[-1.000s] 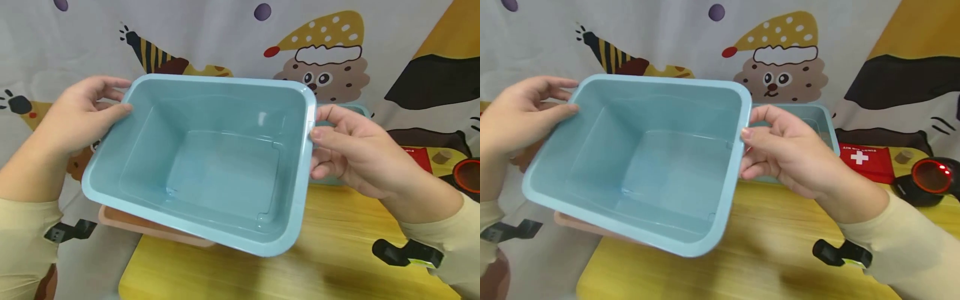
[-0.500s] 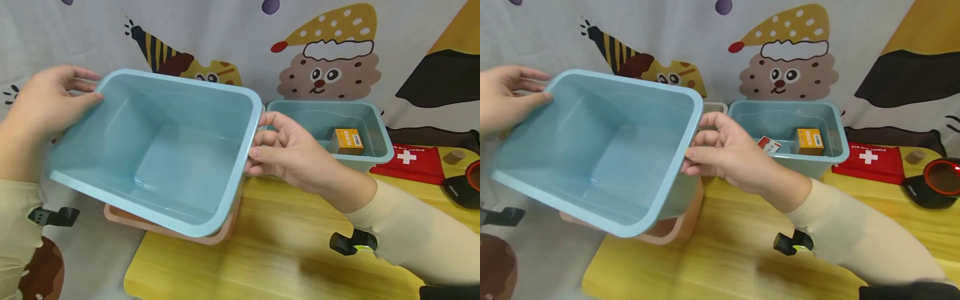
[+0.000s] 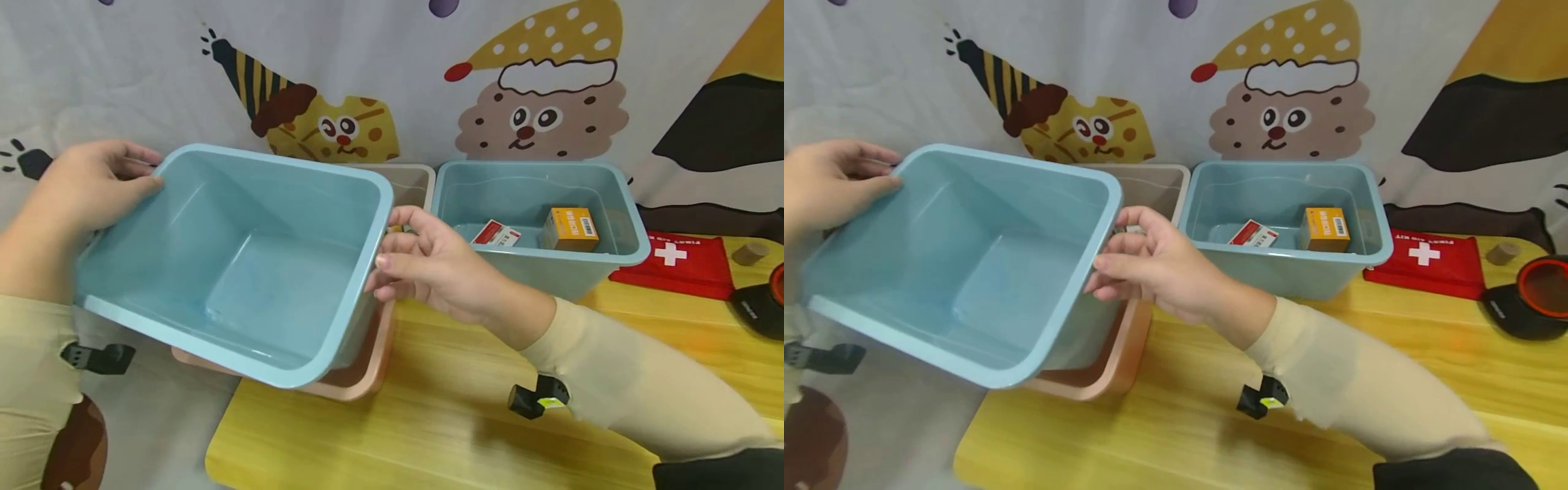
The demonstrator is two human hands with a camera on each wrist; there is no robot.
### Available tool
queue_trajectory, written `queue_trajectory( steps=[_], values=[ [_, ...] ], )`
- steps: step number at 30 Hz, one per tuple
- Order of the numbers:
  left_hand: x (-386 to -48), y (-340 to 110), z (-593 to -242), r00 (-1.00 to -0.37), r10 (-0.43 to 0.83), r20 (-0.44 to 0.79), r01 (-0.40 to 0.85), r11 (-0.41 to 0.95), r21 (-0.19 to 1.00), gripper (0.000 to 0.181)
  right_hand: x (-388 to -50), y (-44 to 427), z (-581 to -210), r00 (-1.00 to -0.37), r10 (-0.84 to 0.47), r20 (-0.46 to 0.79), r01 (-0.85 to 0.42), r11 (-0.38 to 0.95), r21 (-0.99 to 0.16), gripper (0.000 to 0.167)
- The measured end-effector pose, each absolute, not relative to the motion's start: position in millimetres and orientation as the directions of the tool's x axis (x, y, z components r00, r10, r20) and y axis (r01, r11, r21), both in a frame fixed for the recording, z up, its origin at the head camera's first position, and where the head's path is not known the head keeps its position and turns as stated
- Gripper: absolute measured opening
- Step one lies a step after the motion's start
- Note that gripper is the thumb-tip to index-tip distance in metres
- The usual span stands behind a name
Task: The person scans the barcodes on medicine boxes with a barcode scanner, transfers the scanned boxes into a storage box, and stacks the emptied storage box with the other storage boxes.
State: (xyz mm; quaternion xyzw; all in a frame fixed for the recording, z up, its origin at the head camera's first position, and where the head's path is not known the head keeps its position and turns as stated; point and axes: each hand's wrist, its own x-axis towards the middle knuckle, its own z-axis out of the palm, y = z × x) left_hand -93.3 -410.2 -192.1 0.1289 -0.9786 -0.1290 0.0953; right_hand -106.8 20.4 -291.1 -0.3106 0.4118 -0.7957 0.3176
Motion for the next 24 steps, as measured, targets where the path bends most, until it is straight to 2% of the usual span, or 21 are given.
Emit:
queue_trajectory(
  steps=[7,9,16,22,24],
  values=[
    [-91.1,-413.1,-196.9,-0.952,-0.28,0.122,-0.237,0.929,0.284,0.055,-106.0,20.3,-302.0,-0.63,-0.744,0.221,0.284,-0.486,-0.826,0.031],
    [-89.3,-412.9,-197.6,-0.951,-0.283,0.124,-0.239,0.928,0.286,0.055,-105.7,20.3,-303.6,-0.631,-0.743,0.222,0.293,-0.494,-0.819,0.035],
    [-83.3,-414.8,-199.5,-0.954,-0.277,0.11,-0.239,0.931,0.275,0.054,-109.8,21.1,-306.6,-0.65,-0.734,0.195,0.336,-0.509,-0.792,0.066],
    [-78.7,-418.4,-210.2,-0.968,-0.245,0.048,-0.22,0.927,0.305,0.052,-114.7,21.4,-312.3,-0.658,-0.737,0.153,0.358,-0.485,-0.798,0.073],
    [-76.3,-419.7,-214.4,-0.973,-0.229,0.031,-0.209,0.927,0.311,0.051,-115.0,20.8,-315.0,-0.653,-0.744,0.142,0.361,-0.471,-0.805,0.065]
  ],
)
